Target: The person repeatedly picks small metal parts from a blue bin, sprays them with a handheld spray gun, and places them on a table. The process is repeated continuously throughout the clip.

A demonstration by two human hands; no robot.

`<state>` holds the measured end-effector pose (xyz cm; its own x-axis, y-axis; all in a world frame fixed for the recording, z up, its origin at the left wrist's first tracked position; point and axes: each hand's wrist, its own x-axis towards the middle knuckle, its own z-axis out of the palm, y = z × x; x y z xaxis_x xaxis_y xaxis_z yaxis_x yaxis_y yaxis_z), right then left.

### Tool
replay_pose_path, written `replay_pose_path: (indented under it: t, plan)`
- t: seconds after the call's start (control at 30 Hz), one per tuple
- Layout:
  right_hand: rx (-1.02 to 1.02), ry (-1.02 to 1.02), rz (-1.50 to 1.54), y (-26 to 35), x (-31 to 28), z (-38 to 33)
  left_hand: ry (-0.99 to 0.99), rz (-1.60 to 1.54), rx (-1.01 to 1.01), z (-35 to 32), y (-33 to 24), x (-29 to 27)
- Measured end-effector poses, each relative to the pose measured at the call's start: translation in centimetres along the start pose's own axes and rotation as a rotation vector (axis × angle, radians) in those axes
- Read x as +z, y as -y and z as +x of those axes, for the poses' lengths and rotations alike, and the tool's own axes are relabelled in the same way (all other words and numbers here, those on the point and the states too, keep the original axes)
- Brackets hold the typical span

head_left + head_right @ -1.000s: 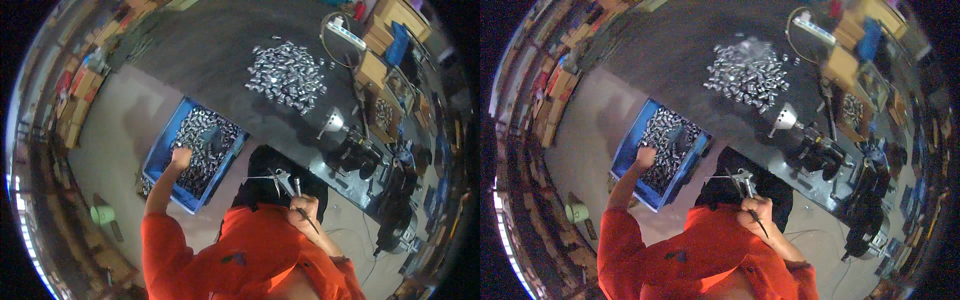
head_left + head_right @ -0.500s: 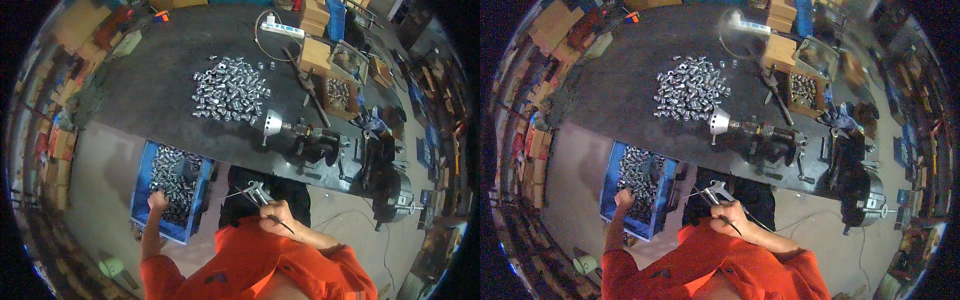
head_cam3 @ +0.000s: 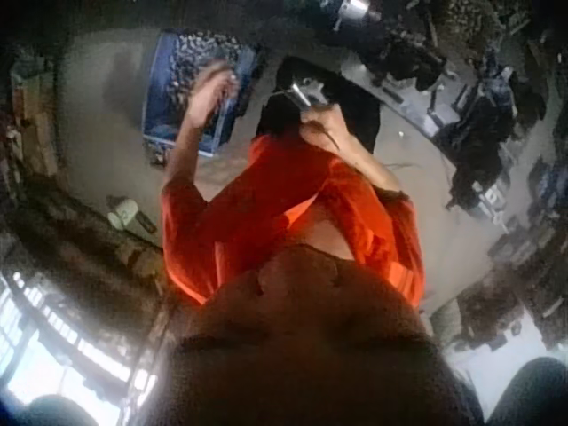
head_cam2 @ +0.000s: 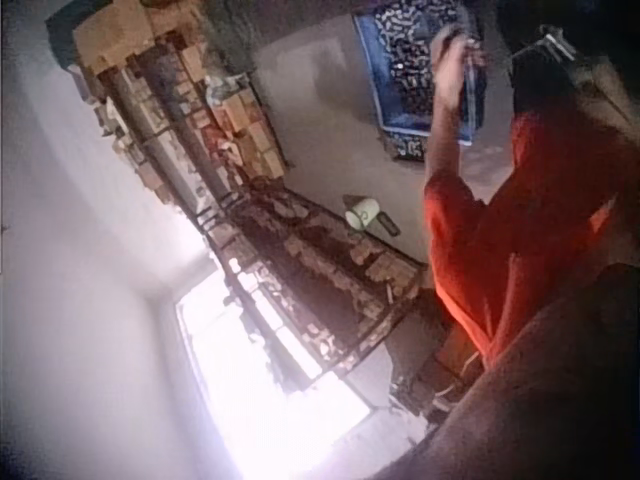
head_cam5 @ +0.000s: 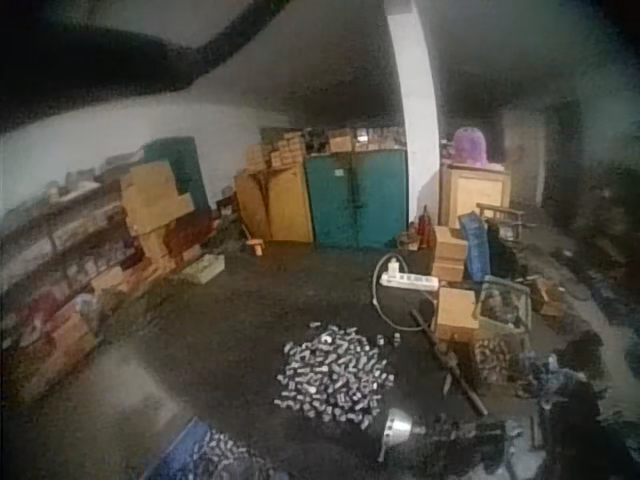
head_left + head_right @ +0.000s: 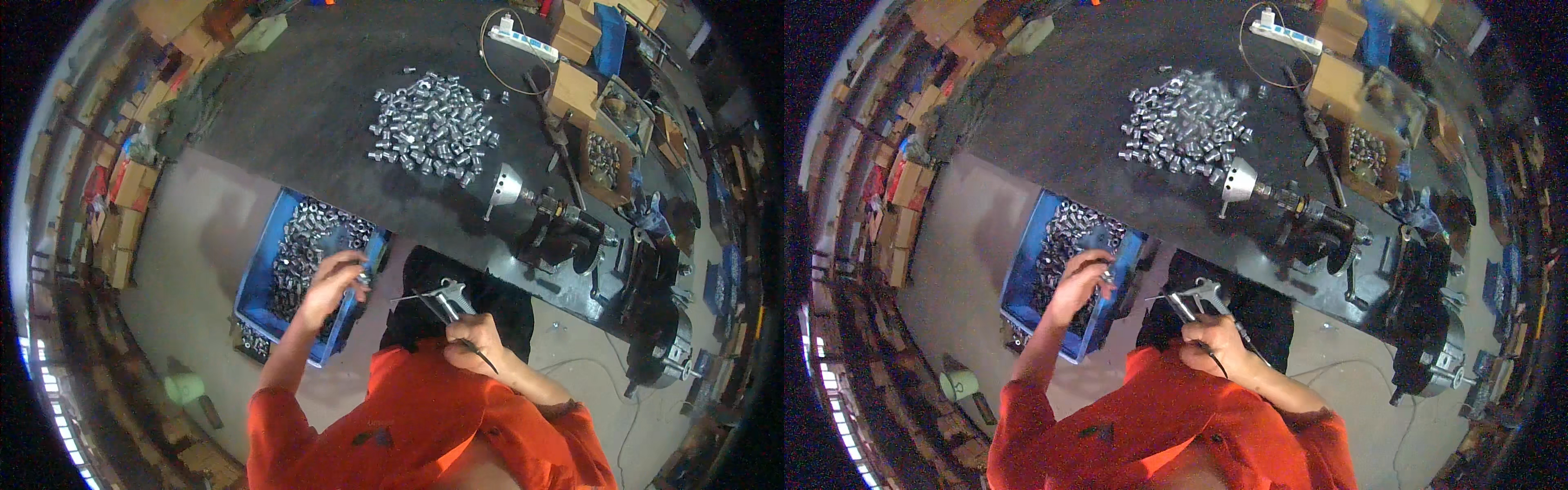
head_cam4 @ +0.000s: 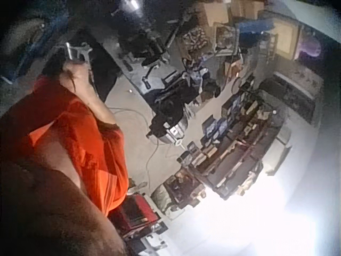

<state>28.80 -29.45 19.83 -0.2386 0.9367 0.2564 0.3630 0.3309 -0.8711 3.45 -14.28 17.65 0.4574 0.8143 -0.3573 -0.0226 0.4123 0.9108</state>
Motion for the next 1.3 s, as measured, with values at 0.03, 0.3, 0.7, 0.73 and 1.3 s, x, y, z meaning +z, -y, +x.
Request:
replay_pose_path:
  t: [0.03,0.3,0.7,0.73,1.3]
  plan:
    - [-0.011,0.010,0.010,0.3,0.0,0.4,0.131,-0.124,0.001,0.0,0.3,1.3]
    - [0.085,0.034,0.114,0.1,0.2,0.4,0.370,-0.527,-0.228,-0.5,2.6,8.0]
    - [0.065,0.017,0.155,0.0,0.5,0.7,0.251,-0.293,-0.102,-0.7,1.7,7.9]
    - [0.068,0.020,0.154,0.1,0.3,0.7,0.242,-0.277,-0.110,-0.7,1.5,7.9]
    - [0.104,0.119,0.081,-0.4,0.3,0.1,0.471,0.277,0.109,0.0,-1.8,7.9]
